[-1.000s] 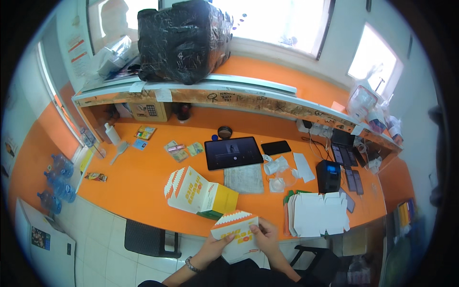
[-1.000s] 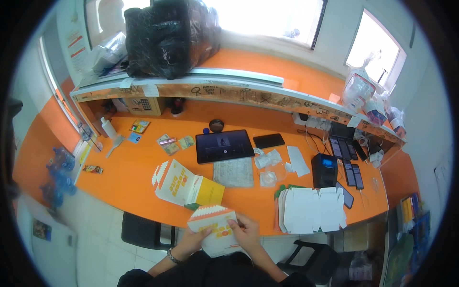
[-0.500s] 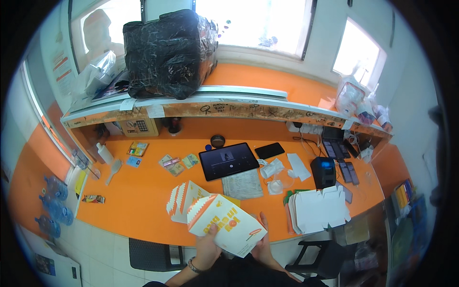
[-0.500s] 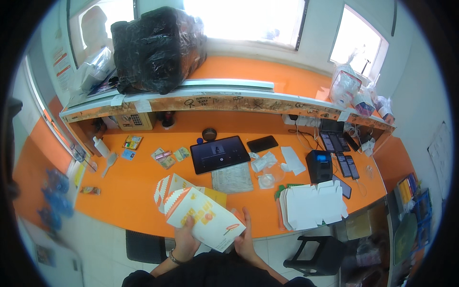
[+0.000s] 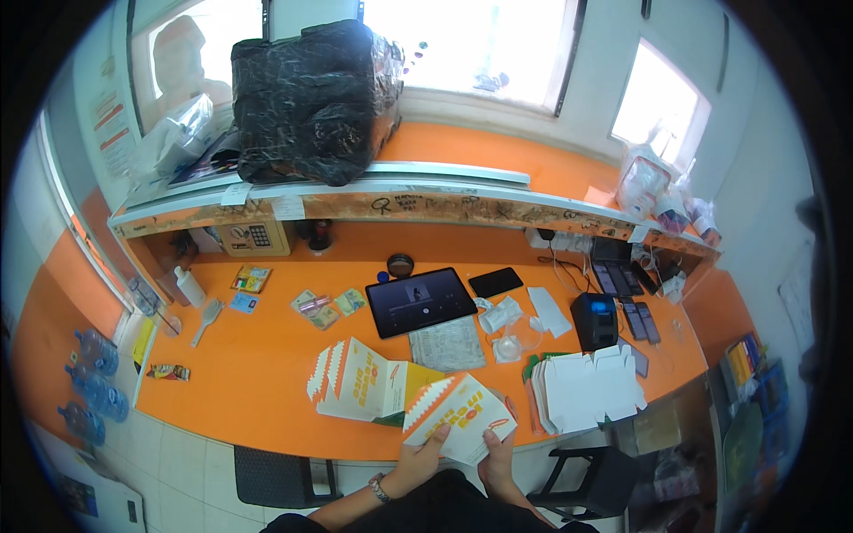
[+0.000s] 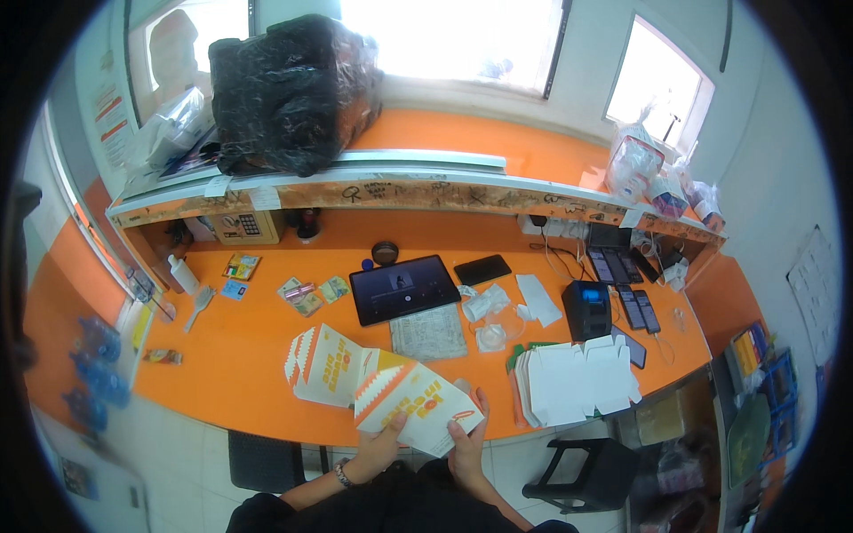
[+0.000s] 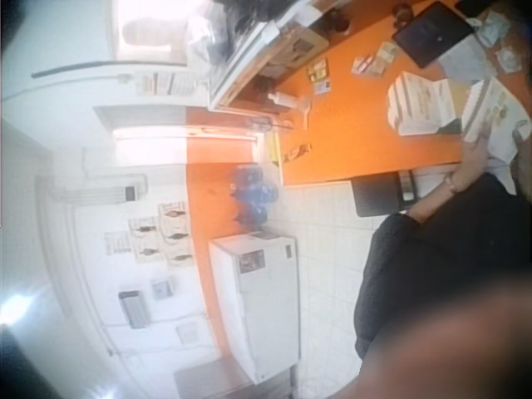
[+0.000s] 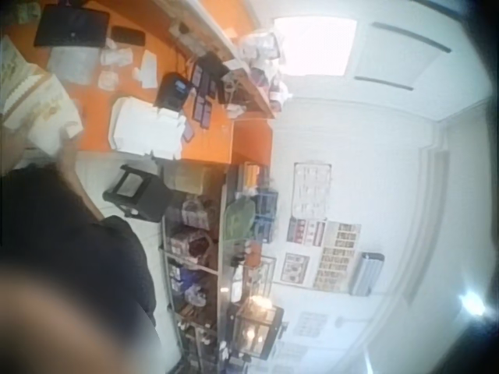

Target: The person folds flat paperboard pieces into small rectangular boxes at a counter. They repeatedly pick up a piece, fold the sides, and tuck the flaps to form a box, then place it on the counter. The process is repeated for multiple units.

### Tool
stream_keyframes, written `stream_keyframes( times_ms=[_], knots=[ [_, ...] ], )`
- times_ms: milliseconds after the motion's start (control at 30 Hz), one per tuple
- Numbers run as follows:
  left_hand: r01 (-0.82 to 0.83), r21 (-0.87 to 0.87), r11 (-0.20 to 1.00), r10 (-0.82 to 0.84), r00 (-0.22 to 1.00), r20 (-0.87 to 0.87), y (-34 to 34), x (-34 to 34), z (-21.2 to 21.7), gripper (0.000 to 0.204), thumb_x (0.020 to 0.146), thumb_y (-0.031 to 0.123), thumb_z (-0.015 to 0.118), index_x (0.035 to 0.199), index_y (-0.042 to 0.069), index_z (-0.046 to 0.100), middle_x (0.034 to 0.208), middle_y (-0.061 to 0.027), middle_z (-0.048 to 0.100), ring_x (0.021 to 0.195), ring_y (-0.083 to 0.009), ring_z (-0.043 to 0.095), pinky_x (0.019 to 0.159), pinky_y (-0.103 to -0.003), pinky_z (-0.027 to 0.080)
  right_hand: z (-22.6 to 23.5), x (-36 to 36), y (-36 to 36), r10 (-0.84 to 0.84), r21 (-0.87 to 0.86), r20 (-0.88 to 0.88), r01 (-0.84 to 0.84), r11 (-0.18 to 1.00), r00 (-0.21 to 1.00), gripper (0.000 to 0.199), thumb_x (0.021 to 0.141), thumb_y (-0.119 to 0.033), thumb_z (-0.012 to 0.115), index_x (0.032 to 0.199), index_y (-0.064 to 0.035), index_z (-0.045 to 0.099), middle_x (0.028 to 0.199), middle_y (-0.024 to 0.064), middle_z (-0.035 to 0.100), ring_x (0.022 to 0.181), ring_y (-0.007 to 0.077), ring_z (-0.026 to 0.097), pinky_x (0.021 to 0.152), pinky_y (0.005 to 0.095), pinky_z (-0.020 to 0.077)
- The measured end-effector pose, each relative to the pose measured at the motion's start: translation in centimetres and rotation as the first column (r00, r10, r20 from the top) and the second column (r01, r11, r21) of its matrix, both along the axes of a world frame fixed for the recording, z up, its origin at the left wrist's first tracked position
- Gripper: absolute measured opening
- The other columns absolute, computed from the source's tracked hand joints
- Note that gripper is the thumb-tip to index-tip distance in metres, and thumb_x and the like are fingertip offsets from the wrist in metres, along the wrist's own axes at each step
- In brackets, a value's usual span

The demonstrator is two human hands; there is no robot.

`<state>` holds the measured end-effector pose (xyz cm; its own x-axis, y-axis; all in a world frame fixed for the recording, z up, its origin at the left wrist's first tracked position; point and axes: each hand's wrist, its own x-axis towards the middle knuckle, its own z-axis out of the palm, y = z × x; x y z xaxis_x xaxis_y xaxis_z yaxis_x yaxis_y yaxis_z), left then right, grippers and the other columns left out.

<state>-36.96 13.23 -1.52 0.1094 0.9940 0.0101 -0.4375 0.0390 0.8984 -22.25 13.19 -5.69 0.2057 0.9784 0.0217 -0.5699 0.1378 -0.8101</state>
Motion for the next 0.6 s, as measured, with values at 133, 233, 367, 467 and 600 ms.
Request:
stream_keyframes(
  times_ms=[133,233,367,467,600],
  knots=[
    [0.176,0.403,0.898,-0.014,0.927,-0.374,0.2,-0.5,1.3,0.041,0.091,0.01,0.057,0.129,0.001,0.046,0.126,-0.0162,0.054,0.113,-0.025,0.056,0.095,-0.035,0.045,-0.1,-0.1,-0.1,-0.021,0.008,0.173,0.02,1.0,0.985,0.085,0.079,-0.015,0.067,0.144,-0.0052,0.013,0.138,0.0166,0.033,0.127,0.0272,0.037,0.107,0.0407,0.032],
    [0.519,0.638,0.569,0.082,0.736,-0.672,0.8,0.0,2.0,0.051,0.086,0.006,0.055,0.136,0.007,0.043,0.14,-0.0151,0.042,0.128,-0.0288,0.042,0.105,-0.041,0.035,-0.3,0.0,0.3,-0.04,-0.013,0.148,0.043,0.999,0.988,0.083,0.079,-0.016,0.067,0.144,-0.0046,0.015,0.138,0.0173,0.034,0.127,0.0279,0.036,0.106,0.0405,0.0323],
    [0.661,0.607,0.441,0.218,0.577,-0.787,1.0,0.9,1.9,0.05,0.087,0.009,0.056,0.136,0.008,0.044,0.144,-0.0137,0.038,0.136,-0.0282,0.032,0.111,-0.044,0.026,-0.5,0.2,1.1,-0.068,-0.068,-0.001,0.068,0.995,0.998,0.081,0.08,-0.02,0.067,0.143,-0.0037,0.019,0.138,0.019,0.034,0.128,0.0299,0.036,0.105,0.0407,0.0331],
    [0.355,0.719,0.598,0.289,0.741,-0.606,1.6,0.6,1.3,0.045,0.088,0.011,0.056,0.132,0.005,0.049,0.141,-0.0156,0.043,0.134,-0.0305,0.036,0.11,-0.043,0.027,0.2,0.9,1.7,-0.05,0.078,0.457,0.017,0.997,0.888,0.077,0.081,-0.027,0.066,0.141,-0.0026,0.026,0.138,0.0227,0.034,0.127,0.0352,0.038,0.104,0.0417,0.0343],
    [0.056,0.58,0.813,0.314,0.796,-0.517,3.9,-1.3,0.0,0.046,0.088,0.012,0.054,0.133,0.003,0.047,0.139,-0.017,0.045,0.132,-0.0333,0.038,0.111,-0.042,0.026,2.0,0.3,4.6,-0.193,0.225,0.954,-0.121,0.967,0.228,0.073,0.08,-0.036,0.065,0.138,-0.0037,0.035,0.137,0.0285,0.033,0.126,0.0433,0.038,0.101,0.0452,0.0374]
  ],
)
